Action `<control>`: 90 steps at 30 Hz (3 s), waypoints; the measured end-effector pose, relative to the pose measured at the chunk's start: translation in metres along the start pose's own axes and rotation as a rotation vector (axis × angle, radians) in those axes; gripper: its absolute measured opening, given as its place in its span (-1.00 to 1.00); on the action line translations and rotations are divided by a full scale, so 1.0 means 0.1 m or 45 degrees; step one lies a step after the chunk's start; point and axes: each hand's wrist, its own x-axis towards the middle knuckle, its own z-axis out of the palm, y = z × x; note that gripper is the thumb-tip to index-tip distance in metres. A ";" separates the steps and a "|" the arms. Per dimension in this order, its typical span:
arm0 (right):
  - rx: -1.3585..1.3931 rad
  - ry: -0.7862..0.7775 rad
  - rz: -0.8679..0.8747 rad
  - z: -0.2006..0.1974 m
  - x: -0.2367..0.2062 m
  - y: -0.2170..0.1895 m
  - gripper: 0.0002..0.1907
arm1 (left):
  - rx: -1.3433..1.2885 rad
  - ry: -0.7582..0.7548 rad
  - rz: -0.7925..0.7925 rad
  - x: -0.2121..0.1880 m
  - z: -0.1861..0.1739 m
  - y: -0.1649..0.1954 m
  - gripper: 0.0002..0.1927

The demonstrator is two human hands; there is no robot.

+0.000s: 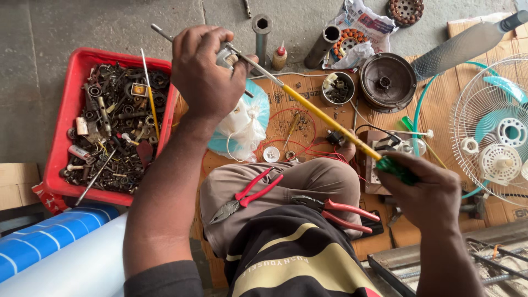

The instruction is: The person sits on the floor and disassembles a small electric motor, using a long screwdriver to unscrew and pry the motor housing while holding it, and occasionally uses pliers. They handle the motor housing, rotor and loose screws, with a red tray of motor parts and scrap fan components beside them.

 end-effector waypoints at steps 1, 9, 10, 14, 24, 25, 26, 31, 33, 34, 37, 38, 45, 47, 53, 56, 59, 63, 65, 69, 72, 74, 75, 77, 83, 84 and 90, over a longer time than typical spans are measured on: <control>-0.166 0.149 -0.226 0.01 -0.01 -0.01 -0.63 | 0.010 0.013 0.009 0.00 0.01 0.01 -0.55; 1.361 -0.776 0.801 -0.10 0.07 0.05 -0.61 | 0.002 0.029 0.009 -0.01 0.05 -0.02 -0.51; 1.229 -0.740 0.771 -0.09 0.08 0.05 -0.65 | 0.000 0.016 0.008 -0.02 0.05 -0.02 -0.51; 0.279 -0.043 0.369 0.02 0.08 -0.04 -0.65 | -0.003 0.016 -0.038 -0.03 0.04 -0.01 -0.53; 0.861 -0.417 0.741 -0.14 0.09 -0.27 -0.69 | -0.002 0.041 -0.038 -0.02 0.08 0.01 -0.53; 0.848 -0.541 0.762 -0.14 0.09 -0.21 -0.65 | -0.001 0.043 -0.044 -0.01 0.08 0.00 -0.53; 0.685 -0.344 0.672 -0.13 0.09 -0.15 -0.69 | 0.007 0.045 -0.042 -0.01 0.08 0.00 -0.53; 0.907 0.004 0.534 -0.14 0.04 0.27 -0.71 | 0.019 0.065 -0.037 0.00 0.10 0.00 -0.52; 1.342 -0.356 0.573 -0.15 0.02 0.40 -0.71 | 0.017 0.070 -0.034 0.00 0.10 0.00 -0.52; 1.557 -0.539 0.589 -0.15 0.02 0.44 -0.69 | 0.015 0.069 -0.033 0.00 0.11 0.00 -0.52; 0.897 -0.157 0.517 -0.11 0.01 0.44 -0.70 | -0.004 0.079 -0.023 -0.01 0.11 0.00 -0.51; 0.820 -0.069 0.388 -0.10 0.01 0.41 -0.70 | 0.002 0.073 -0.032 -0.02 0.11 0.00 -0.51; 1.123 -0.263 0.707 -0.20 0.04 0.18 -0.67 | -0.003 0.079 -0.023 -0.01 0.09 0.00 -0.50; 0.976 -0.220 0.566 -0.17 0.03 0.23 -0.66 | -0.006 0.079 -0.026 0.00 0.08 0.00 -0.50; 1.077 -0.228 0.636 -0.14 0.03 0.45 -0.66 | 0.001 0.075 -0.033 0.00 0.08 0.00 -0.50; 1.322 -0.464 0.683 -0.22 0.04 0.45 -0.67 | -0.004 0.078 -0.026 0.00 0.10 -0.01 -0.51; 0.770 -0.135 0.617 -0.19 0.03 0.41 -0.68 | 0.013 0.073 -0.029 -0.01 0.11 -0.02 -0.51; 0.776 0.042 0.441 0.00 0.01 0.37 -0.66 | 0.043 0.045 -0.051 -0.02 0.09 -0.01 -0.51; 1.170 -0.190 0.538 0.00 0.03 0.34 -0.72 | 0.038 0.047 -0.037 0.00 0.09 0.00 -0.52; 0.995 -0.314 0.556 -0.03 0.04 0.24 -0.68 | -0.009 -0.007 -0.048 0.00 0.06 0.03 -0.55; 0.643 -0.062 0.462 0.01 0.02 0.20 -0.58 | 0.059 -0.023 -0.004 0.00 0.02 0.04 -0.56; 0.879 -0.127 0.514 0.04 0.00 0.21 -0.59 | 0.068 -0.040 -0.016 -0.01 0.01 0.04 -0.58; 1.128 -0.229 0.611 0.05 -0.01 0.22 -0.60 | 0.081 -0.045 -0.027 -0.01 0.01 0.03 -0.59; 1.344 -0.434 0.684 0.04 -0.03 0.23 -0.60 | 0.076 -0.068 -0.047 -0.01 0.01 0.04 -0.58; 0.468 -0.257 0.339 -0.01 0.20 0.40 -0.59 | 0.116 -0.208 -0.016 0.04 -0.06 0.04 -0.40; 0.458 -0.230 0.363 -0.02 0.29 0.45 -0.57 | 0.118 -0.257 -0.015 0.07 -0.09 0.03 -0.33; 0.283 -0.183 0.507 0.66 0.71 0.79 -0.56 | -0.150 -0.535 -0.313 0.19 -0.23 -0.12 -0.06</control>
